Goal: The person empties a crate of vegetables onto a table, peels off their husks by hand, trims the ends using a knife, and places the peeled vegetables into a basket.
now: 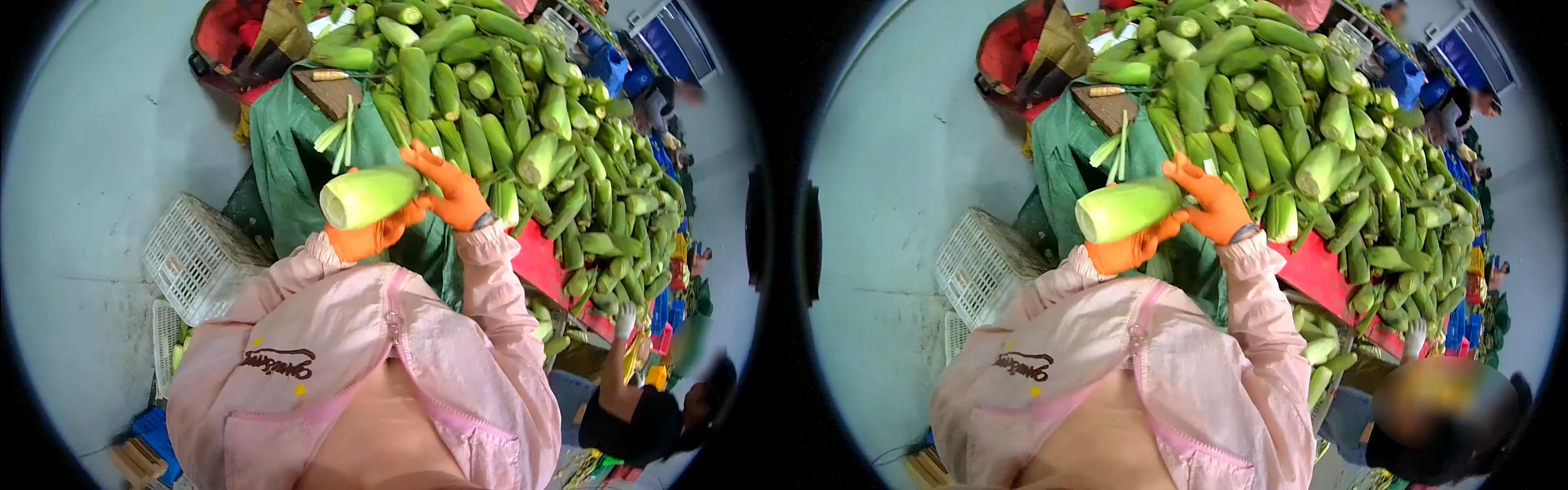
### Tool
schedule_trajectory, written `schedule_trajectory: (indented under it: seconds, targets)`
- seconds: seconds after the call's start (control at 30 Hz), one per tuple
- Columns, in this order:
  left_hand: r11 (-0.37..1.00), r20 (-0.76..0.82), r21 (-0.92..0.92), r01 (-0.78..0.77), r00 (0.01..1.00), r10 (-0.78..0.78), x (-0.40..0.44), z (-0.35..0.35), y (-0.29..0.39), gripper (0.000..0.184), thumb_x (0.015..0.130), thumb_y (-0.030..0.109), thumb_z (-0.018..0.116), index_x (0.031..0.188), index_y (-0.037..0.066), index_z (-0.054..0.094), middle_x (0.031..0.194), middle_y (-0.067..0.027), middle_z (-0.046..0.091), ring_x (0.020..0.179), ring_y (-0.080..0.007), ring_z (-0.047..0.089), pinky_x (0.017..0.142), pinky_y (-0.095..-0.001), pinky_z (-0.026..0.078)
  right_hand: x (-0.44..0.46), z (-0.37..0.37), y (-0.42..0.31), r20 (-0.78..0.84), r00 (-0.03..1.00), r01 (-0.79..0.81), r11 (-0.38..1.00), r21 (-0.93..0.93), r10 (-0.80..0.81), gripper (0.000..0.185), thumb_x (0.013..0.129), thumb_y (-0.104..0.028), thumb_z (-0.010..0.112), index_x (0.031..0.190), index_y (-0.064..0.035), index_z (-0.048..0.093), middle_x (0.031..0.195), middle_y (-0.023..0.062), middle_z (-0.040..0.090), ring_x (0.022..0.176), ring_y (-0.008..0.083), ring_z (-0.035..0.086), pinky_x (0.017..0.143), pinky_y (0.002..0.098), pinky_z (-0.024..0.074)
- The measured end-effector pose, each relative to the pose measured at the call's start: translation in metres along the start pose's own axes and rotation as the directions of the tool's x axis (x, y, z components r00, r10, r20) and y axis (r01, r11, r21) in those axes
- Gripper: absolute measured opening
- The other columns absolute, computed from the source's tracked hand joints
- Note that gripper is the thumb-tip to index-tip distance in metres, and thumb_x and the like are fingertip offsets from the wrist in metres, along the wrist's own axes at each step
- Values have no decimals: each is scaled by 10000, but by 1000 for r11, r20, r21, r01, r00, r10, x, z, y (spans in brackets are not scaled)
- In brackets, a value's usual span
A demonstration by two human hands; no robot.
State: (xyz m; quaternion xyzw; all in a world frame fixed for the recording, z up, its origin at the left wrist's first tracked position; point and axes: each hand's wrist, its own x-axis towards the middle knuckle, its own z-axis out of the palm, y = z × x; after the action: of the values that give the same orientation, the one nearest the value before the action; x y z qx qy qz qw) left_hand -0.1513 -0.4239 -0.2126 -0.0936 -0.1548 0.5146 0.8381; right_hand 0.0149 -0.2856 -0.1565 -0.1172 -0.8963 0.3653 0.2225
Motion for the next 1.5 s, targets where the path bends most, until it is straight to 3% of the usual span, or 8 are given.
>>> schedule_trajectory:
  seconds: [0.23, 0.3, 0.37, 0.43, 0.97, 1.17, 1.37, 1.5]
  targets:
    - [680, -7, 584, -444, 835, 551, 5, -13, -8, 640, 896, 481, 532, 1365, 59, 427, 1403, -215, 426, 1217, -357, 500, 987, -442, 454, -1, 19, -79, -218, 964, 165, 985, 42, -152, 618, 709, -145, 758, 1297, -93, 572, 1236, 139, 618, 1058, 314, 622, 894, 361, 488]
    - [-31, 325, 910, -414, 664, 674, 5, -35, -9, 449, 930, 393, 527, 1229, 58, 520, 1259, -162, 544, 1153, -311, 546, 986, -416, 461, 1, 36, -70, -155, 978, 142, 990, -18, -143, 555, 738, -170, 748, 1270, -117, 599, 1141, 125, 663, 950, 322, 650, 804, 362, 517]
    - [-79, 358, 893, -443, 592, 722, 7, -18, -22, 304, 941, 322, 541, 1115, 74, 567, 1117, -119, 604, 1096, -273, 574, 960, -392, 477, 4, 45, -57, -193, 956, 217, 975, -46, -221, 489, 792, -215, 721, 1255, -105, 612, 1072, 153, 672, 871, 328, 652, 748, 349, 513]
    - [806, 69, 348, -478, 871, 486, 5, -12, -14, 299, 930, 338, 565, 1118, 107, 586, 1069, -85, 630, 1072, -243, 588, 935, -363, 488, 4, 47, -58, -234, 927, 285, 956, -69, -293, 435, 845, -260, 693, 1240, -93, 624, 1004, 180, 681, 793, 334, 654, 693, 336, 510]
    - [740, -120, 480, -471, 801, 587, -19, -30, 7, 356, 944, 378, 562, 1124, 75, 612, 1047, -95, 668, 979, -245, 648, 843, -379, 542, 3, 82, -39, -443, 896, 34, 994, 104, 16, 180, 896, -230, 649, 845, -82, 739, 705, 64, 666, 569, 195, 536, 533, 330, 413]
    - [690, -109, 576, -438, 796, 596, -29, -8, 1, 489, 953, 415, 528, 1283, 54, 536, 1151, -167, 635, 1068, -348, 620, 789, -453, 579, 3, 31, 63, -503, 643, -70, 698, 713, 578, 332, 904, -263, 661, 1069, 25, 653, 941, 103, 721, 844, 157, 661, 748, 290, 522]
    - [635, -107, 644, -426, 772, 626, -29, -24, 11, 486, 968, 431, 491, 1292, 70, 509, 1230, -145, 583, 1031, -295, 625, 921, -440, 514, -2, 46, -28, -263, 963, 9, 974, 227, 52, 742, 713, -212, 808, 1369, -60, 497, 1400, 85, 506, 1274, 246, 473, 1082, 372, 320]
    - [767, -146, 546, -338, 863, 484, -25, -44, 21, 416, 974, 432, 476, 1218, 101, 540, 1162, -81, 607, 1073, -231, 592, 945, -378, 480, 4, 67, -42, 77, 969, 230, 971, 67, -234, 571, 761, -277, 730, 1301, -174, 575, 1199, 130, 616, 1033, 356, 592, 890, 403, 476]
